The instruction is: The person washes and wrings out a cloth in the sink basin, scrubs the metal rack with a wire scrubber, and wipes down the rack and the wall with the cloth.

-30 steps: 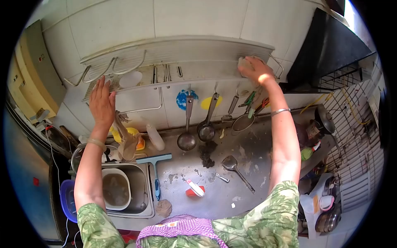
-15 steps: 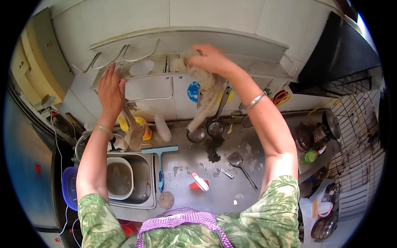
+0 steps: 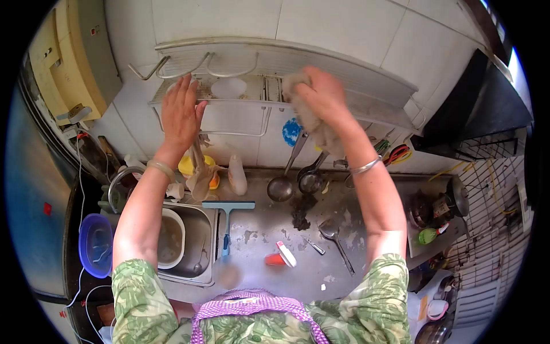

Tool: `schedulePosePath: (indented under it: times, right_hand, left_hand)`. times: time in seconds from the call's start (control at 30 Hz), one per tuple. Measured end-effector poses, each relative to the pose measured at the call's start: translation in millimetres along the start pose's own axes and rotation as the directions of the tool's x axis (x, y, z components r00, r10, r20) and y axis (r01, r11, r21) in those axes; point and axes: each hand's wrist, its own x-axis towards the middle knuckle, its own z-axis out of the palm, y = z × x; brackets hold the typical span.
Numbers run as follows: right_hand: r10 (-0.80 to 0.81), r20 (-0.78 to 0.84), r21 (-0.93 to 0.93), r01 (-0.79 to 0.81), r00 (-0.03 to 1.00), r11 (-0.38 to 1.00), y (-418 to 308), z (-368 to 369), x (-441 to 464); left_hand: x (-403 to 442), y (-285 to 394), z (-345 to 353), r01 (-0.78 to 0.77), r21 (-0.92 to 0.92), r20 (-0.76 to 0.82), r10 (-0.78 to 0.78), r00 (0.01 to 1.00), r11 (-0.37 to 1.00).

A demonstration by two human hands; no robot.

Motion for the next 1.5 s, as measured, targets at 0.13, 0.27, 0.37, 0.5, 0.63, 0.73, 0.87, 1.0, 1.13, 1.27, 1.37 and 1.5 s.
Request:
schedulePosePath:
  times: [0.13,0.27,0.37,0.5,0.63,0.73,0.87,1.0,1.13,1.27,1.37,1.5]
  right_hand:
    - [-0.057,-0.073,0.674,0.091,0.996,0.733,-23,6,11]
    - [0.108,-0.396,0.438,0.084,0.912,0.895,21,-31,13]
    - [0.125,-0.675,-0.029,-0.196,0.727,0.98,80,-60,11]
    - [0.076,-0.813,-0.233,-0.443,0.577,0.865,160,-108,-18]
    - [0.602,-0.408,-0.306,-0.724,0.687,0.619,272,-55,-28]
    - [0.669,-0.229,-0.383,-0.698,0.707,0.606,223,-72,-39]
    - [0.647,-0.198,-0.343,-0.67,0.737,0.658,238,-77,-24]
    - [0.5,-0.347,-0.146,-0.572,0.794,0.807,244,-54,0]
    - [0.191,-0.773,0.068,-0.221,0.604,0.973,181,-72,4]
    - [0.25,-0.785,0.021,-0.379,0.566,0.925,169,-35,33]
    - [0.004,-0.8,-0.173,-0.238,0.6,0.956,111,4,59]
    - [-0.391,-0.594,-0.039,0.46,0.703,0.887,-20,33,88]
  left_hand:
    - [-4,-7,2,-0.017,-0.027,0.019,0.018,1.0,0.999]
    - [-6,-6,1,0.002,-0.042,0.024,-0.001,1.0,0.999]
    - [-4,-8,-1,-0.009,-0.017,0.041,0.01,0.999,1.0]
    - [-5,-8,2,-0.019,-0.015,0.05,0.02,0.999,1.0]
    - [-3,-6,-1,-0.02,-0.034,0.054,0.022,0.998,0.999]
    - [-1,-6,-2,-0.031,-0.043,0.05,0.033,0.998,0.999]
    - [0,-1,-3,-0.032,-0.02,0.033,0.033,0.999,0.999]
    - [1,2,-1,-0.026,-0.056,0.026,0.028,0.999,0.998]
    - [-1,-3,-8,-0.019,-0.039,0.055,0.021,0.998,0.999]
    - [0,0,-5,-0.014,-0.036,0.022,0.014,1.0,0.999]
    - [-1,-2,-1,-0.004,-0.055,-0.01,0.003,1.0,0.998]
    - [-3,-6,1,-0.01,-0.067,-0.018,0.009,1.0,0.998]
